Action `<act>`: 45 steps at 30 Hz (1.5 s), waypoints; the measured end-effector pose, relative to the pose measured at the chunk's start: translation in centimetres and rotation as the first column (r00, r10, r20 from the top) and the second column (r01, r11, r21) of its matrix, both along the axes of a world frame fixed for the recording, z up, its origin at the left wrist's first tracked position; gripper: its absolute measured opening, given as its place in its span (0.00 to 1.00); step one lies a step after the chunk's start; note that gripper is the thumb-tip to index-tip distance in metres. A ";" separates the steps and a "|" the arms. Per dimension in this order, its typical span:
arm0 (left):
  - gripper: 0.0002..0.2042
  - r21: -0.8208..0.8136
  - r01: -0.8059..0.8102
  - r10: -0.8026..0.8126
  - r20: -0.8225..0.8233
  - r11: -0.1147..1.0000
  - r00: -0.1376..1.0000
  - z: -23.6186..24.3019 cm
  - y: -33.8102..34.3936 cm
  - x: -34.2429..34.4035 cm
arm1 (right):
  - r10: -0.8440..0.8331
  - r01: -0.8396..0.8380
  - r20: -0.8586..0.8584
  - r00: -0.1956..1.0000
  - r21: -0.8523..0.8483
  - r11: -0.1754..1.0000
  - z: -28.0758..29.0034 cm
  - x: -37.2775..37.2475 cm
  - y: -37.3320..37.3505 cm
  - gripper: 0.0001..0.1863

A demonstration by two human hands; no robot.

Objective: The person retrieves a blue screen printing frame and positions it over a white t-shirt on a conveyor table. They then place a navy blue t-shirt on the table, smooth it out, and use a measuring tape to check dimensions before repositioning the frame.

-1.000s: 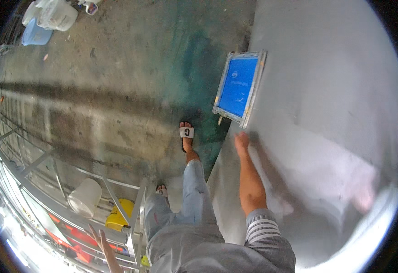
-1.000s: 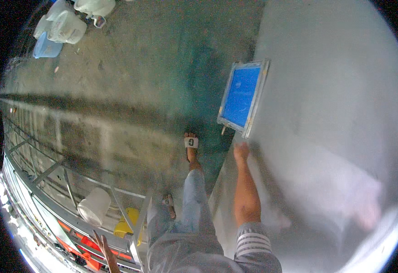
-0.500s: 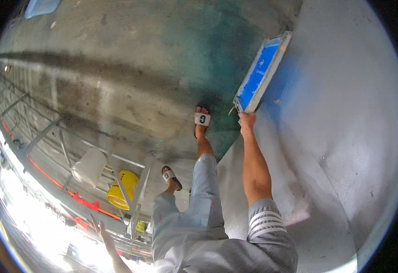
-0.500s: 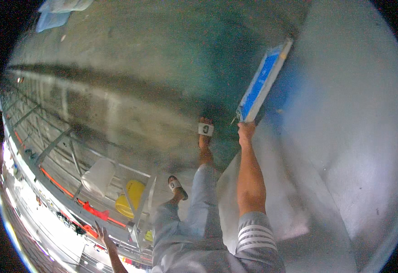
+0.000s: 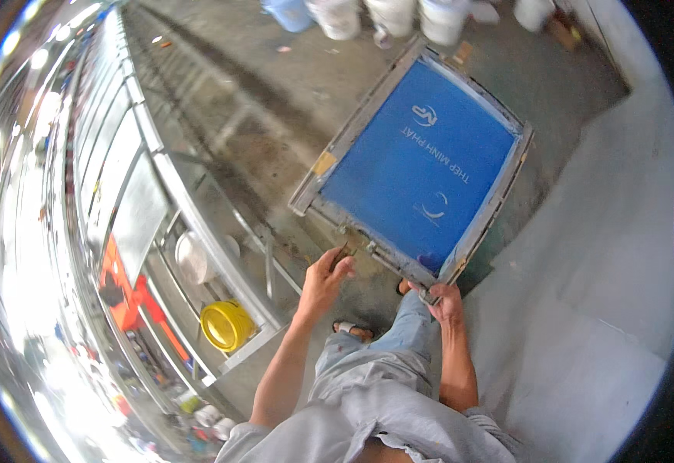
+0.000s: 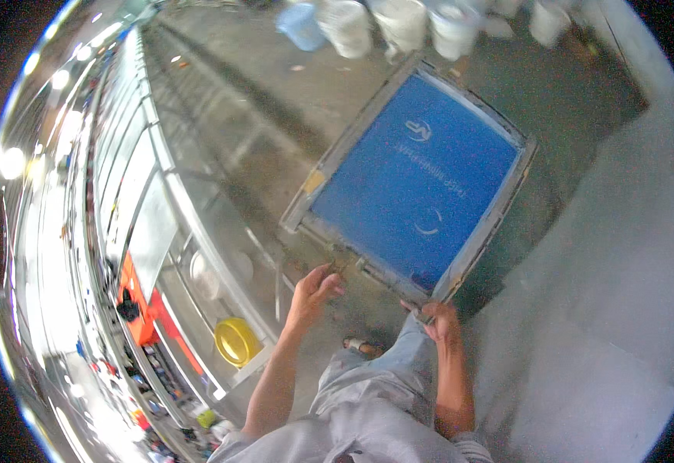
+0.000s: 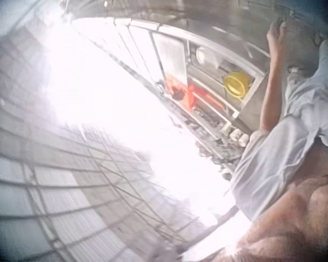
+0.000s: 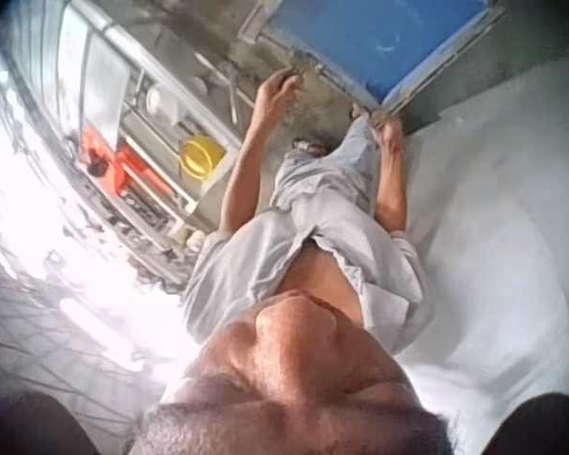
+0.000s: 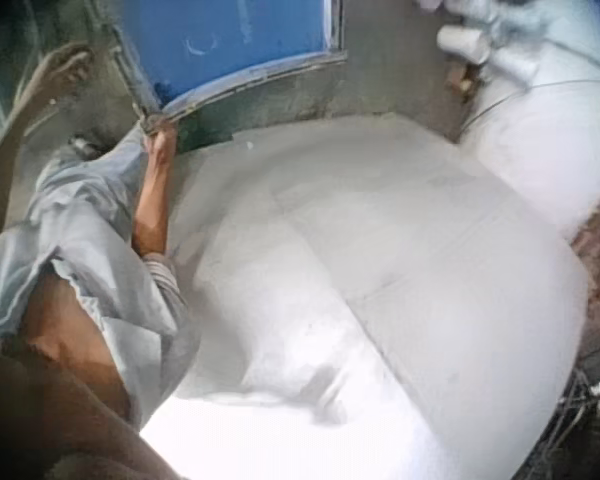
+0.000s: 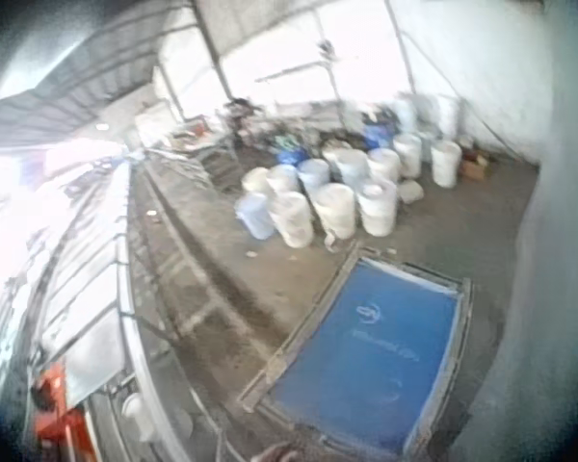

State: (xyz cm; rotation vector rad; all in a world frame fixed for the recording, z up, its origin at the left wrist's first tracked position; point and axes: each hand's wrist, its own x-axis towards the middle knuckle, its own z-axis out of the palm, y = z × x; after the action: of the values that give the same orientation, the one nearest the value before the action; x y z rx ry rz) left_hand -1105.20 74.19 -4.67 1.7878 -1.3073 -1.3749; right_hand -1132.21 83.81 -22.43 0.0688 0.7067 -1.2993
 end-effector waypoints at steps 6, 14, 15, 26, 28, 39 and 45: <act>0.15 -0.041 -0.006 -0.013 -0.464 0.999 0.886 10.7 13.2 -1.3 | 0.198 -0.229 -0.158 0.967 -0.210 0.950 17.7 -3.2 2.6 0.26; 0.15 -0.275 -0.465 0.330 -0.419 0.842 0.846 10.1 22.9 -14.8 | 0.615 -0.677 -0.284 0.736 -0.283 0.680 20.4 -10.7 -2.7 0.38; 0.15 -0.317 -0.535 0.367 -0.458 0.783 0.809 11.8 25.7 -13.8 | 0.641 -0.694 -0.283 0.714 -0.407 0.594 24.4 -7.3 -1.3 0.39; 0.12 -0.342 -0.939 0.717 -0.659 -0.017 0.227 19.7 32.8 -26.1 | 0.965 -0.878 -0.253 -0.075 -0.442 -0.185 31.9 1.8 -3.6 0.42; 0.18 -0.392 -0.896 0.618 -0.762 -0.206 0.192 20.4 32.3 -26.9 | 0.949 -0.851 -0.237 -0.208 -0.435 -0.295 30.6 3.2 -5.9 0.41; 0.38 -0.031 -0.397 0.139 -0.959 -0.918 -0.247 19.7 46.8 -24.3 | 0.603 -0.447 -0.523 -0.602 -0.405 -0.797 36.4 19.1 -3.0 0.38; 0.32 -0.429 -0.431 0.527 -0.839 -0.794 -0.135 18.2 53.3 -24.6 | 0.456 -0.276 -0.544 -0.705 -0.382 -0.882 37.1 30.7 5.8 0.40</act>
State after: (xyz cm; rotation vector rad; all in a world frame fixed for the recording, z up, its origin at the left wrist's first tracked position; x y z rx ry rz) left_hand -1129.80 127.49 13.50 0.9421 0.0849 0.7277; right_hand -1101.52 89.61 14.68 -0.9828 -0.4431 0.9956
